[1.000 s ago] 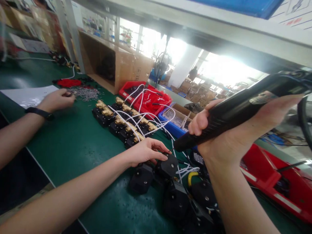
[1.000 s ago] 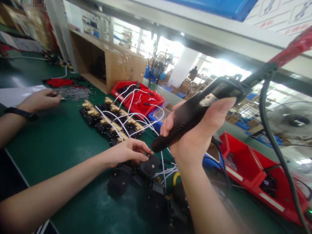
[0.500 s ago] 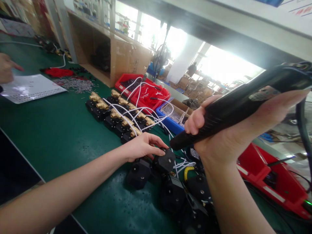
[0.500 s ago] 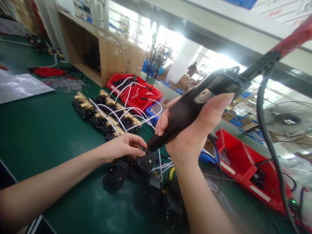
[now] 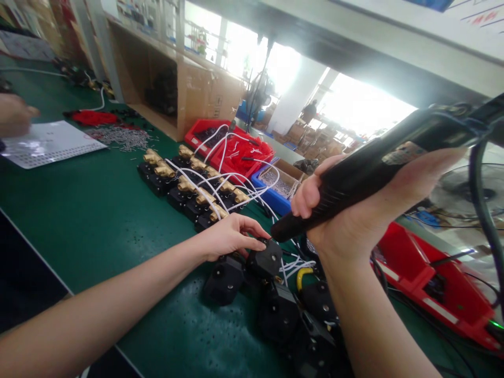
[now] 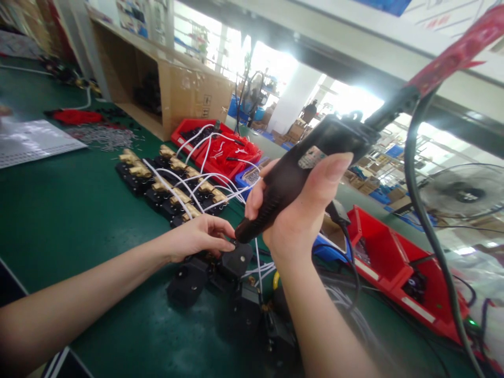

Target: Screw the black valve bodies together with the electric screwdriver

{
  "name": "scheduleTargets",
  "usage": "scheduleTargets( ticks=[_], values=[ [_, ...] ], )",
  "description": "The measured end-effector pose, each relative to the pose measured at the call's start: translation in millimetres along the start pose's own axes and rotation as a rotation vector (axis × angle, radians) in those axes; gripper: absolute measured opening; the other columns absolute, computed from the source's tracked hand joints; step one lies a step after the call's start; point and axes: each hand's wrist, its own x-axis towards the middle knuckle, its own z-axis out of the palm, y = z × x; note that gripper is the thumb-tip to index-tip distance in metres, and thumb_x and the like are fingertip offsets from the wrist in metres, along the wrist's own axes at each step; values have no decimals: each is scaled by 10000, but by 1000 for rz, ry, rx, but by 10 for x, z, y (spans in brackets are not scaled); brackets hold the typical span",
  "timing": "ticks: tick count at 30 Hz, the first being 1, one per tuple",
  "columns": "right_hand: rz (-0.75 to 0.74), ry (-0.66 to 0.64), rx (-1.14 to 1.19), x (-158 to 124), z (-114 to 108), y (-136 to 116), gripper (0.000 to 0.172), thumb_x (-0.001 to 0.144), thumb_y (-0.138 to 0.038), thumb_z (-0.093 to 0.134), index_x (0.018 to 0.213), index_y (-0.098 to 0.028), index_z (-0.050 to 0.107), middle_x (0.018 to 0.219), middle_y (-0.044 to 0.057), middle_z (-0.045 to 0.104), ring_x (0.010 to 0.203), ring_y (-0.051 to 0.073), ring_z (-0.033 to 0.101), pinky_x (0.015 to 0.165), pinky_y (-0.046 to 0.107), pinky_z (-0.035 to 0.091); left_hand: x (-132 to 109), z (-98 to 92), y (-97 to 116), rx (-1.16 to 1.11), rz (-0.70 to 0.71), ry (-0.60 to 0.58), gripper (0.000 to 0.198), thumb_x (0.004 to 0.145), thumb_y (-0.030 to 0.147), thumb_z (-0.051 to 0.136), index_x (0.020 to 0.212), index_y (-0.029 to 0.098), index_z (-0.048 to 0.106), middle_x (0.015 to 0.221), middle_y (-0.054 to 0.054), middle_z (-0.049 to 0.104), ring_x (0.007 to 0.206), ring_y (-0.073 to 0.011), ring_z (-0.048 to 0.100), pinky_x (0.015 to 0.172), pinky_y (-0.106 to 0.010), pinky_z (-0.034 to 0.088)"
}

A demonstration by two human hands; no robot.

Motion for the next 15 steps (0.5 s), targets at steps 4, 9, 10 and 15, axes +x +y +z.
scheduleTargets(
  ticks=[4, 9, 10, 15],
  values=[
    [-7, 54, -7, -18, 2, 27, 723, 775, -877, 362, 516, -207, 440, 370, -48, 386, 286, 117, 408, 287, 234, 317, 5, 28, 15, 1, -13, 21, 229, 558, 201, 808, 764, 147, 726, 668, 14, 662, 539, -80, 562, 486, -182, 480],
    [-77, 150, -23, -19, 24, 40, 716, 781, -868, 380, 498, -210, 405, 355, -52, 367, 276, 120, 394, 281, 236, 320, 13, 27, 16, 5, -28, 38, 258, 538, 210, 818, 770, 147, 724, 699, 1, 674, 575, -102, 588, 480, -192, 483],
    [-77, 172, -10, -20, 20, 39, 706, 773, -865, 403, 513, -210, 418, 360, -53, 376, 279, 119, 392, 281, 236, 325, 9, 16, 15, 8, -29, 37, 267, 540, 218, 820, 780, 149, 724, 712, 0, 678, 591, -105, 596, 481, -189, 481],
    [-73, 181, 4, -89, -50, -51, 682, 788, -848, 394, 569, -208, 485, 398, -42, 409, 301, 131, 418, 273, 240, 322, -74, -63, 21, 96, -14, -82, 326, 608, 234, 807, 915, 161, 726, 831, -22, 722, 714, -125, 645, 602, -212, 509]
  ],
)
